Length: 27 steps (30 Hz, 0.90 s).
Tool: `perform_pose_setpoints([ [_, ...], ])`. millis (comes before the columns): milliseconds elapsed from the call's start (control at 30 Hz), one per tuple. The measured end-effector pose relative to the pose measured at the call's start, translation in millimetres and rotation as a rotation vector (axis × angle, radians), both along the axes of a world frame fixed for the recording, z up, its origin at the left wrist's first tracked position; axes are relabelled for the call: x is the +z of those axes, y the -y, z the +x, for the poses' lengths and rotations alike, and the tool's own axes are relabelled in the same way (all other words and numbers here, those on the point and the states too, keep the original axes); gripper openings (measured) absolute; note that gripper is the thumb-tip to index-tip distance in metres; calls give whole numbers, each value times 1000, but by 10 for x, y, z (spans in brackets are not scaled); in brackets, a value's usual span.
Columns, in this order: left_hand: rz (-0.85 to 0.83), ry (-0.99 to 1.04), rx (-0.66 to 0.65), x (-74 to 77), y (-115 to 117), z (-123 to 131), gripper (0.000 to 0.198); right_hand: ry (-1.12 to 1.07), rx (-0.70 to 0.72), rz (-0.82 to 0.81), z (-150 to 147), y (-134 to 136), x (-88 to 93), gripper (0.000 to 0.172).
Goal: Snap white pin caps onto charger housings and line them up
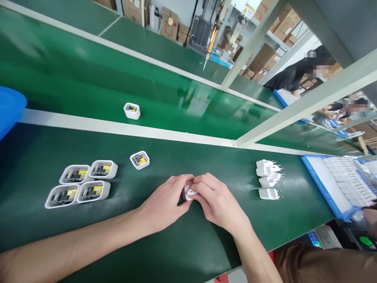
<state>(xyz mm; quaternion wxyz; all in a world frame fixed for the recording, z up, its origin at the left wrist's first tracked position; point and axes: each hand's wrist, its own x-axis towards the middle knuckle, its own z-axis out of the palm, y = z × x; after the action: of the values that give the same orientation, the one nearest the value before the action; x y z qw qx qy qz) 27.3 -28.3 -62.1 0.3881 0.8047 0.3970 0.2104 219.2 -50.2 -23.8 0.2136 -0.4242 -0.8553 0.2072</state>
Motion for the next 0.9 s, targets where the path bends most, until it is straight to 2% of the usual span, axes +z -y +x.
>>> perform_pose_setpoints([
  [100, 25, 6, -15, -11, -4, 2, 36, 18, -36, 62, -26, 41, -59, 18],
  [233, 11, -8, 7, -25, -4, -8, 39, 88, -11, 125, -36, 38, -83, 18],
  [367, 1, -25, 7, 9, -2, -31, 41, 106, 0, 230, -25, 35, -132, 19],
  [467, 7, -31, -5, 42, -3, -34, 41, 134, 3, 232, -40, 26, -152, 19],
  [533, -19, -35, -17, 77, 12, -43, 49, 181, 21, 208, -43, 9, -132, 20],
  [600, -53, -63, -35, 151, 58, -98, 69, 227, 11, 186, 11, -6, -91, 21],
  [667, -68, -136, -80, 301, 131, -245, 90, 257, -54, 164, 175, -7, -42, 24],
  [733, -32, -226, -160, 542, 207, -515, 98, 291, -154, 153, 467, 9, 10, 30],
  [800, 66, -306, -212, 854, 245, -907, 86, 370, -232, 184, 839, 33, 69, 41],
  [867, 199, -411, -152, 1176, 223, -1396, 63, 428, -388, 339, 1183, 34, 138, 60],
  [900, 246, -487, -82, 1319, 192, -1662, 53, 452, -441, 377, 1303, 16, 170, 65],
])
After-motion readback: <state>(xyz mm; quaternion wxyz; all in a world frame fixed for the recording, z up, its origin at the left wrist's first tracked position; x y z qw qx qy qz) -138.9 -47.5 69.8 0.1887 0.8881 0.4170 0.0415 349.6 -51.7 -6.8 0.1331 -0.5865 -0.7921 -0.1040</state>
